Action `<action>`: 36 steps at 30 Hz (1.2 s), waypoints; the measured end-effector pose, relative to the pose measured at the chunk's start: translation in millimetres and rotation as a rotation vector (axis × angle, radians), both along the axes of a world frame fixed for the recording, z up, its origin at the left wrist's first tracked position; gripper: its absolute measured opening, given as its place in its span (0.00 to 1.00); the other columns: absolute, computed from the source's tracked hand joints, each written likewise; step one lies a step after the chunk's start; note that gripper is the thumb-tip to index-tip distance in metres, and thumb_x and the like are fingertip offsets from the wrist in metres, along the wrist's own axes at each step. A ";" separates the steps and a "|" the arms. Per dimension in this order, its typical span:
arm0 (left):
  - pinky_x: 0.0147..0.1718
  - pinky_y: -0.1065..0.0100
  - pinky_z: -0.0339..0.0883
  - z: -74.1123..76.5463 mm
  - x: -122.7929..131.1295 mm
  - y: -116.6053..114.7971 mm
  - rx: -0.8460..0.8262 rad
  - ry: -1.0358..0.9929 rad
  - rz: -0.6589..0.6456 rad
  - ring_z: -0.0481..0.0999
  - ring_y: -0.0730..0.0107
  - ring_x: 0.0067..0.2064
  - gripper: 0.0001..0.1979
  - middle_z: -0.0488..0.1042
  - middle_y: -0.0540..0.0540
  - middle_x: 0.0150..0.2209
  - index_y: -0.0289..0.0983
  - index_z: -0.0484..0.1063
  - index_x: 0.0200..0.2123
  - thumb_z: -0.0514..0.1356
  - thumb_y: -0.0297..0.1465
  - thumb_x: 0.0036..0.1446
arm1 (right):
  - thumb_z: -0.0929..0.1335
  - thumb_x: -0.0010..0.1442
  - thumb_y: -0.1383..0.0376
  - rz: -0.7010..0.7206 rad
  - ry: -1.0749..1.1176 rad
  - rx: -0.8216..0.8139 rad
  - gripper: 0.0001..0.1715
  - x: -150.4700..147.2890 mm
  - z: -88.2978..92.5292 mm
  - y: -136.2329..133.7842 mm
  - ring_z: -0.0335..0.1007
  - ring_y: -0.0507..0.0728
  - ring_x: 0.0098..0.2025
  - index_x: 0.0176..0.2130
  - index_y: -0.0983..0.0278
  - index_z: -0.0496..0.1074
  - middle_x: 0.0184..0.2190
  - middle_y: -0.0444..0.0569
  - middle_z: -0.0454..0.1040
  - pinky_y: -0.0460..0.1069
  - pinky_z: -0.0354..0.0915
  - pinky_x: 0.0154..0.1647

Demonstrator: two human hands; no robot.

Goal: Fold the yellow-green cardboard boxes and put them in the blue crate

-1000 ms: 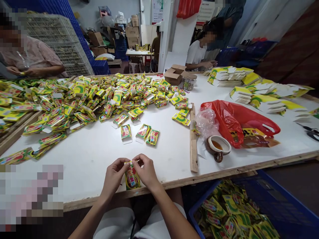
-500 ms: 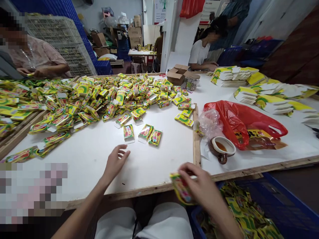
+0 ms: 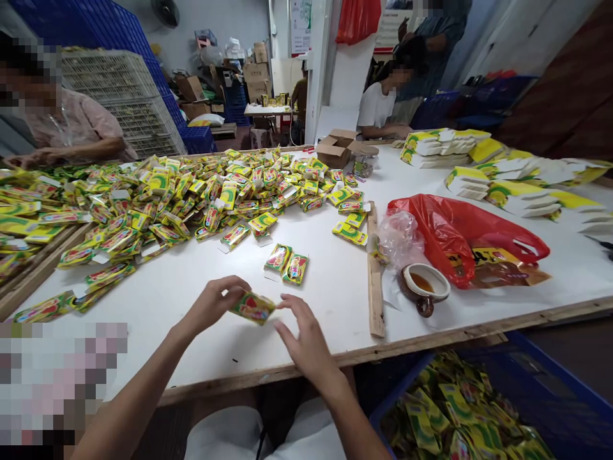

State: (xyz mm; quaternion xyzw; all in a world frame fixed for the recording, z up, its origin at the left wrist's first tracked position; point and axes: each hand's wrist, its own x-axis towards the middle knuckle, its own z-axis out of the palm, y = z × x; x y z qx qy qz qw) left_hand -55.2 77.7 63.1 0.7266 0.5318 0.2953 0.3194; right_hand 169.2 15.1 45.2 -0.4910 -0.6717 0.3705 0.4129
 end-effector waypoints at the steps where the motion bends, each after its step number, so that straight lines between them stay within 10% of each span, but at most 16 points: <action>1: 0.32 0.71 0.66 4.0 7.2 -5.9 -0.031 -0.042 -0.102 0.74 0.69 0.32 0.10 0.76 0.50 0.30 0.40 0.74 0.31 0.52 0.27 0.55 | 0.65 0.58 0.67 0.037 0.048 -0.018 0.14 -10.9 -4.1 5.1 0.64 0.60 0.53 0.46 0.59 0.66 0.51 0.51 0.69 0.55 0.59 0.54; 3: 0.33 0.71 0.66 5.3 19.7 -15.0 -0.063 -0.151 -0.182 0.74 0.69 0.33 0.09 0.76 0.49 0.32 0.39 0.74 0.32 0.53 0.27 0.56 | 0.66 0.57 0.68 0.096 0.163 -0.087 0.18 -26.8 -14.1 11.9 0.69 0.58 0.47 0.48 0.59 0.62 0.44 0.49 0.73 0.53 0.64 0.48; 8: 0.39 0.66 0.68 -27.4 30.0 -36.4 -0.067 -0.472 0.170 0.75 0.68 0.39 0.10 0.73 0.47 0.39 0.40 0.66 0.42 0.58 0.32 0.56 | 0.67 0.57 0.67 0.006 0.445 -0.228 0.19 -35.7 -43.3 8.6 0.73 0.55 0.37 0.47 0.58 0.57 0.36 0.45 0.74 0.50 0.67 0.40; 14: 0.37 0.66 0.68 -61.9 29.5 -60.0 -0.287 -0.546 0.120 0.75 0.66 0.36 0.09 0.75 0.46 0.34 0.37 0.68 0.39 0.59 0.35 0.56 | 0.68 0.56 0.63 0.079 0.397 -0.329 0.13 -27.1 -53.9 5.3 0.73 0.54 0.34 0.43 0.60 0.66 0.35 0.45 0.73 0.47 0.68 0.35; 36: 0.33 0.70 0.66 -42.7 46.4 -64.8 -0.215 -0.585 0.342 0.73 0.69 0.33 0.08 0.75 0.48 0.29 0.35 0.73 0.31 0.61 0.35 0.53 | 0.68 0.56 0.63 -0.064 0.185 -0.186 0.07 -33.9 -28.1 18.1 0.69 0.53 0.28 0.31 0.66 0.74 0.27 0.47 0.75 0.47 0.66 0.31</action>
